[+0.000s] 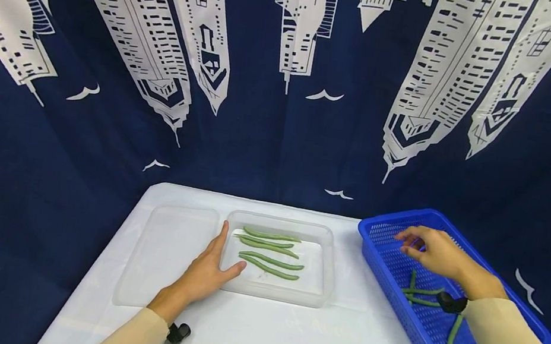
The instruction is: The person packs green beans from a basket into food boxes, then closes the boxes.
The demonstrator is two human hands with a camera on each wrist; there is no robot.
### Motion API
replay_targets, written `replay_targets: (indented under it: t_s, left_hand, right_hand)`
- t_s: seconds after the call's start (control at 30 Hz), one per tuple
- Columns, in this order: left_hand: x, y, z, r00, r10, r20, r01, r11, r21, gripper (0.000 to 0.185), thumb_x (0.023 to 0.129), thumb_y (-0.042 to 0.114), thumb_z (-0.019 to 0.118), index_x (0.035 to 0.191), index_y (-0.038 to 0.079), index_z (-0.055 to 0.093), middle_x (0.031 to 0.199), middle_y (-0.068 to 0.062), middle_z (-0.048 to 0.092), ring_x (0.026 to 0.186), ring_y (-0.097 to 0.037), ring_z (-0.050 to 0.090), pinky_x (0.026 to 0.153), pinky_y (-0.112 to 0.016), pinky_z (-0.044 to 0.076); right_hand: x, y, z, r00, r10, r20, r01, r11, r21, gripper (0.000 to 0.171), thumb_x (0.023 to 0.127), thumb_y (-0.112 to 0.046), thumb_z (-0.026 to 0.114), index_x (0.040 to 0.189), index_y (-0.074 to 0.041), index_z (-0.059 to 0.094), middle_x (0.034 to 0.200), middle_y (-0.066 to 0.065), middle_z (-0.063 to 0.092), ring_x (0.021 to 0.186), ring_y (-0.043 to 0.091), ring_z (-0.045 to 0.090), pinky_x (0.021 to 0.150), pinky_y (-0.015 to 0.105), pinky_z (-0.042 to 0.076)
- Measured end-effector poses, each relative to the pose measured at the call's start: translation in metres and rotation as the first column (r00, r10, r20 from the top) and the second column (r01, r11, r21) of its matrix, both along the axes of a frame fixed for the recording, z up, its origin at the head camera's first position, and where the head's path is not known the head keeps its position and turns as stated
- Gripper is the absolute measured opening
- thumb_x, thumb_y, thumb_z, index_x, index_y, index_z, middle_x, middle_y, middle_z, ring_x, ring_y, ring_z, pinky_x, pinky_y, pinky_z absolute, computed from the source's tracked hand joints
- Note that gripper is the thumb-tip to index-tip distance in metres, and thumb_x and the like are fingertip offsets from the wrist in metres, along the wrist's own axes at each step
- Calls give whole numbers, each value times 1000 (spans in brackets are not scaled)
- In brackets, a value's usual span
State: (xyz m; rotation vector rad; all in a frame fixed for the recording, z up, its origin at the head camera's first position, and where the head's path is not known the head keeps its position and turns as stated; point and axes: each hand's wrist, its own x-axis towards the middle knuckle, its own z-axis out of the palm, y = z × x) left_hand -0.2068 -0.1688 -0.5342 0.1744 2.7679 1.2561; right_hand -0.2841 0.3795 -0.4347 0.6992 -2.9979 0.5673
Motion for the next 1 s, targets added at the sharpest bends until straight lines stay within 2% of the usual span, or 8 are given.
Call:
replay_targets:
  t_s: [0.13,0.27,0.4,0.53,0.7,0.83,1.0]
  left_hand:
    - [0,2,0,1000,-6,-3,6,1000,-4,113,112,56,75,190,29,-2,196,-18,22,175,-53,36,138,-76,37]
    - [1,2,1,1000,-4,1,4,1000,-12,113,111,56,75,190,29,-2,195,-18,23,174,-53,37,137,-76,38]
    - [2,2,1,1000,-3,-2,3,1000,-16,113,111,56,75,190,27,-2,195,-19,23,174,-54,38,137,-75,38]
    - [1,2,2,1000,0,-4,0,1000,-12,113,112,55,74,190,27,-2,195,-19,22,175,-53,36,138,-74,37]
    - [-2,2,2,1000,11,-8,-11,1000,-2,113,112,54,75,190,26,-1,196,-17,21,176,-52,34,139,-75,35]
    - [-2,1,1,1000,10,-12,-10,1000,1,114,111,56,75,190,25,-1,196,-19,22,176,-52,34,139,-75,35]
    - [2,2,2,1000,10,-6,-10,1000,7,114,110,57,76,190,25,0,195,-20,23,176,-53,34,138,-76,35]
  right_hand:
    - [4,17,-12,999,7,32,-7,1000,-14,25,100,-4,90,124,-5,85,104,-1,82,89,10,74,75,26,60]
    - [9,30,-24,992,26,122,-21,999,-44,30,98,-7,93,126,-2,84,109,6,84,91,9,75,77,27,63]
    - [13,42,-34,976,57,208,-50,998,-40,38,95,-13,97,129,0,83,119,13,85,100,15,78,86,31,68]
    - [15,53,-40,959,97,267,-89,995,-43,40,92,-13,99,127,1,84,121,13,85,106,8,76,93,31,68]
    - [14,60,-46,937,122,326,-99,991,-86,34,95,-9,95,125,2,84,123,13,85,108,1,72,97,29,68]
    - [16,60,-53,934,133,333,-101,989,-112,26,95,-4,92,120,-1,85,119,11,85,105,2,72,94,30,68]
    - [22,58,-58,930,125,345,-80,987,-141,20,91,4,90,110,-1,85,104,5,80,92,1,66,82,24,62]
